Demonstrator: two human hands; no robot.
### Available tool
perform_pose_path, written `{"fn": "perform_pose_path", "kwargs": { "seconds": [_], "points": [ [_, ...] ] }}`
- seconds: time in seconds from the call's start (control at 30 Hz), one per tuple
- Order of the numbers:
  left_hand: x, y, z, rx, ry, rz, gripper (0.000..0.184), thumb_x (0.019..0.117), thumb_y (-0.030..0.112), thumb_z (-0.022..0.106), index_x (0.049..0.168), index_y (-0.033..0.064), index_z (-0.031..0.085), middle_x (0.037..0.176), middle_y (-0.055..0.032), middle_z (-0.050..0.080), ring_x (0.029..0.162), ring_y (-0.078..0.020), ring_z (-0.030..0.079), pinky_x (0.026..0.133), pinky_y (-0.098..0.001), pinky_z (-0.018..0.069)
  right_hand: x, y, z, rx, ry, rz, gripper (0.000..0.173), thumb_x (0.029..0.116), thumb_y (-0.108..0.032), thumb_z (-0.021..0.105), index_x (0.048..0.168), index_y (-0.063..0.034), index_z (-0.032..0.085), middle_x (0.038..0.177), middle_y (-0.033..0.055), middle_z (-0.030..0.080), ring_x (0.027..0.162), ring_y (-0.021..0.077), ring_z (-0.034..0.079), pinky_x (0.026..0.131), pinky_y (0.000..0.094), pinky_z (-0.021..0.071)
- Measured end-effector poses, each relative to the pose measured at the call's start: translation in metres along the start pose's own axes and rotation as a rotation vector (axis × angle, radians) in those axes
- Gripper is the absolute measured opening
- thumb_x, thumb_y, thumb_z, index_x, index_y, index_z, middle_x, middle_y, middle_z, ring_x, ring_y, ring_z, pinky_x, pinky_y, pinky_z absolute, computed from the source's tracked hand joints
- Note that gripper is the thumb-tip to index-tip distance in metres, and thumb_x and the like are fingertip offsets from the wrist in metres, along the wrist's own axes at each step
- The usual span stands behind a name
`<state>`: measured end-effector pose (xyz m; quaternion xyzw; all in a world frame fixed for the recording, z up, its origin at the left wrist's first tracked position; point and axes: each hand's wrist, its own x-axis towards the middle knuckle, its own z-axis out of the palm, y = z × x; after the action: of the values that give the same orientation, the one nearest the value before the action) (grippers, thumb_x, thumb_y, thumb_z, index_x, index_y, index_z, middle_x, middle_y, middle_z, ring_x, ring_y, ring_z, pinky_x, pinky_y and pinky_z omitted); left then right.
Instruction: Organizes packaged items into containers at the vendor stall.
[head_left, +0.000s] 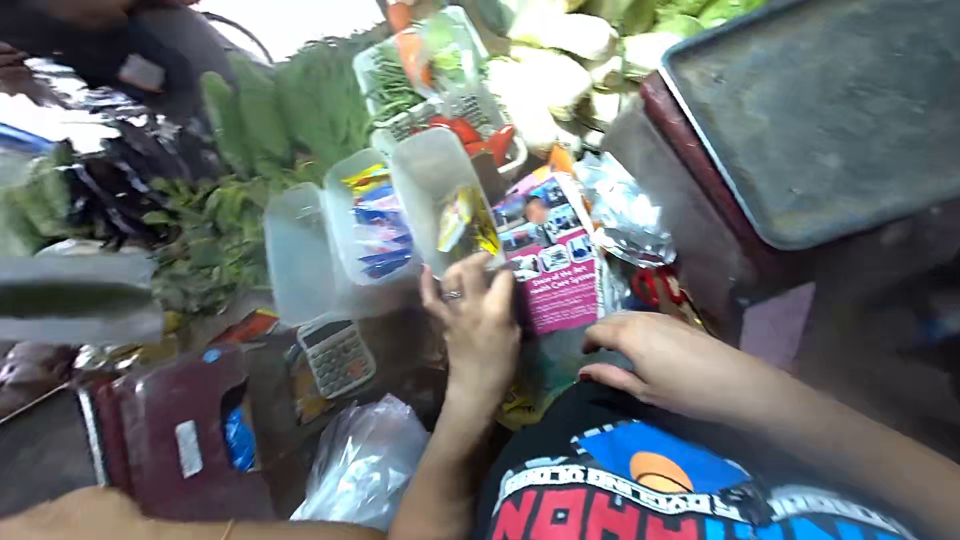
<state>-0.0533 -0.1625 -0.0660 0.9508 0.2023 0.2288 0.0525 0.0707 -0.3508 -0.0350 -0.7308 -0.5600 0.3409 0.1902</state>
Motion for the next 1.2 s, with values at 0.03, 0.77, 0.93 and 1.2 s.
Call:
{"fn": "perform_pose_path", "kwargs": {
  "seconds": [0.03,0.77,0.93,1.2],
  "points": [
    [-0.005,0.004,0.0,-0.005,0.004,-0.009,0.013,0.0916,0.011,0.067,0.096,0.0178,0.077,0.119,-0.0154,0.066,0.122,-0.0385,0.057,0.113,-0.0727,0.0189,0.0,0.0,-0.002,-0.063,0.125,-0.035,0.037,0.1033,-0.04,0.057,0.106,-0.0059,0.072,0.097,0.0118,0.073,0.095,0.0302,0.071,0.085,0.0502,0.0567],
    [-0.039,0.03,-0.007,0.079,-0.067,0.02,0.021,0.0863,0.003,0.068,0.093,0.0206,0.075,0.112,0.0,0.074,0.107,-0.0218,0.068,0.106,-0.0632,0.0343,0.151,-0.063,-0.044,-0.781,0.136,-0.239,0.017,0.0939,-0.002,0.061,0.107,0.0054,0.069,0.099,0.0198,0.069,0.101,0.0354,0.066,0.096,0.0503,0.0438],
    [-0.045,0.028,-0.009,0.026,-0.074,0.001,0.019,0.0848,0.002,0.067,0.088,0.0188,0.074,0.117,-0.0017,0.073,0.106,-0.0239,0.067,0.101,-0.058,0.0411,0.139,-0.073,-0.075,-0.775,0.335,-0.339,0.014,0.094,0.008,0.056,0.093,0.001,0.068,0.085,0.0156,0.069,0.089,0.0331,0.068,0.098,0.0499,0.0448],
    [-0.05,0.027,-0.007,-0.028,-0.032,-0.021,0.019,0.0846,0.0,0.067,0.088,0.018,0.074,0.115,-0.0033,0.073,0.105,-0.024,0.068,0.1,-0.0558,0.0421,0.115,-0.073,-0.095,-0.647,0.571,-0.433,0.023,0.1024,-0.009,0.051,0.111,-0.0026,0.07,0.094,0.0158,0.073,0.095,0.0368,0.068,0.082,0.0486,0.0483]
  ]
}}
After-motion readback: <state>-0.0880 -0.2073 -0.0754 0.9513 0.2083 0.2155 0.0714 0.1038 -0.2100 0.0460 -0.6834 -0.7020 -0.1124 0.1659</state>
